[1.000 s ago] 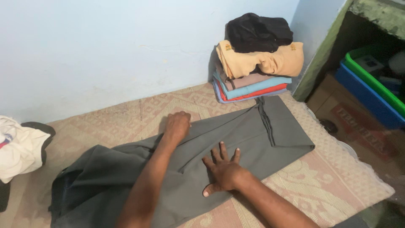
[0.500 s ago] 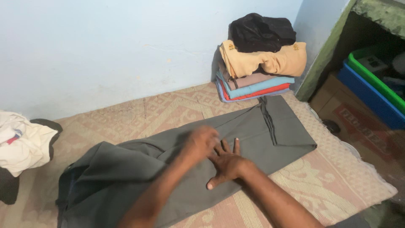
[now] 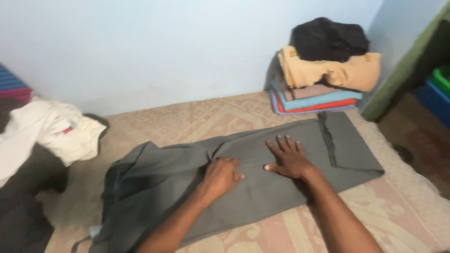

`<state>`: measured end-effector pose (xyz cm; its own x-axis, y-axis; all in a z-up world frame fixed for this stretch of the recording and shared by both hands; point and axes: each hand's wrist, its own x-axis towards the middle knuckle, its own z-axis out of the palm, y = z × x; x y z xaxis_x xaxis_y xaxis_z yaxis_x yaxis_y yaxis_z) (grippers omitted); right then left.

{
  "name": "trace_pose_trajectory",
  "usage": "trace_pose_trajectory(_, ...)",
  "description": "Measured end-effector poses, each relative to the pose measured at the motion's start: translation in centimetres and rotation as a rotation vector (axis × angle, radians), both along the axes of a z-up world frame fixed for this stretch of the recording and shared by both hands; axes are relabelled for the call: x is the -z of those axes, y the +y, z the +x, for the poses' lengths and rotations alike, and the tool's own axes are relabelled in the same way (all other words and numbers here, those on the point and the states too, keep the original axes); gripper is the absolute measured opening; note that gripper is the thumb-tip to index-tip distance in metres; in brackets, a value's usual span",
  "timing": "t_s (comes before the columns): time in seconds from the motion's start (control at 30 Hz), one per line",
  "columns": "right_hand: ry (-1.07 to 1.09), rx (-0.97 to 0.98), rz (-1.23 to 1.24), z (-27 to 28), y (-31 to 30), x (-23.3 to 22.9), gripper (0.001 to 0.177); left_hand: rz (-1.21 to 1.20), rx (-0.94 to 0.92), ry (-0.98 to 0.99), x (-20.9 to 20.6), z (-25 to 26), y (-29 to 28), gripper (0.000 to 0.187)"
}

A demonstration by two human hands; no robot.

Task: The person folds a pair of trousers by hand on a bed, smoothing the fabric, aligning the legs, and folding it into a compact rectangle.

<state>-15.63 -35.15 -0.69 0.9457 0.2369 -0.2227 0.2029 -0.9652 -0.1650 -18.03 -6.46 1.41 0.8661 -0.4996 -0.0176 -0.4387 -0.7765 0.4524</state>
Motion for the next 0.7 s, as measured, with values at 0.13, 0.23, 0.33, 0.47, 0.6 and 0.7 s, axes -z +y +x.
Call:
trace_pose_trajectory(0.13, 0.032, 0.032, -0.044, 0.5, 0.1, 0.3, 0.101, 0.109, -0.146, -0.363, -1.5, 2.5, 6.8, 0.034)
trace_pose_trajectory(0.23, 0.007, 0.006, -0.027, 0.7, -0.2, 0.8, 0.1, 0.039, -0.207, -0.676, -1.2, 4.9, 15.2, 0.065)
trace_pose_trajectory(0.33, 0.001, 0.007, -0.025, 1.0, -0.6, 1.5, 0.1, 0.189, -0.503, -0.49, 1.6, 6.5, 22.0, 0.047)
trace_pose_trajectory(0.47, -0.018, -0.009, -0.003, 1.3, -1.0, 2.1, 0.099, 0.001, -0.872, -0.402, 5.2, 7.8, 26.0, 0.025)
trace_pose_trajectory(0.6, -0.039, 0.016, -0.047, 1.4, -1.1, 2.5, 0.098, -0.03, -0.745, -0.621, 3.5, 7.0, 24.5, 0.012)
trace_pose_trajectory(0.7, -0.042, 0.013, -0.028, 1.4, -1.2, 2.8, 0.099, -0.298, -0.34, -0.62, 0.4, 5.8, 22.3, 0.035)
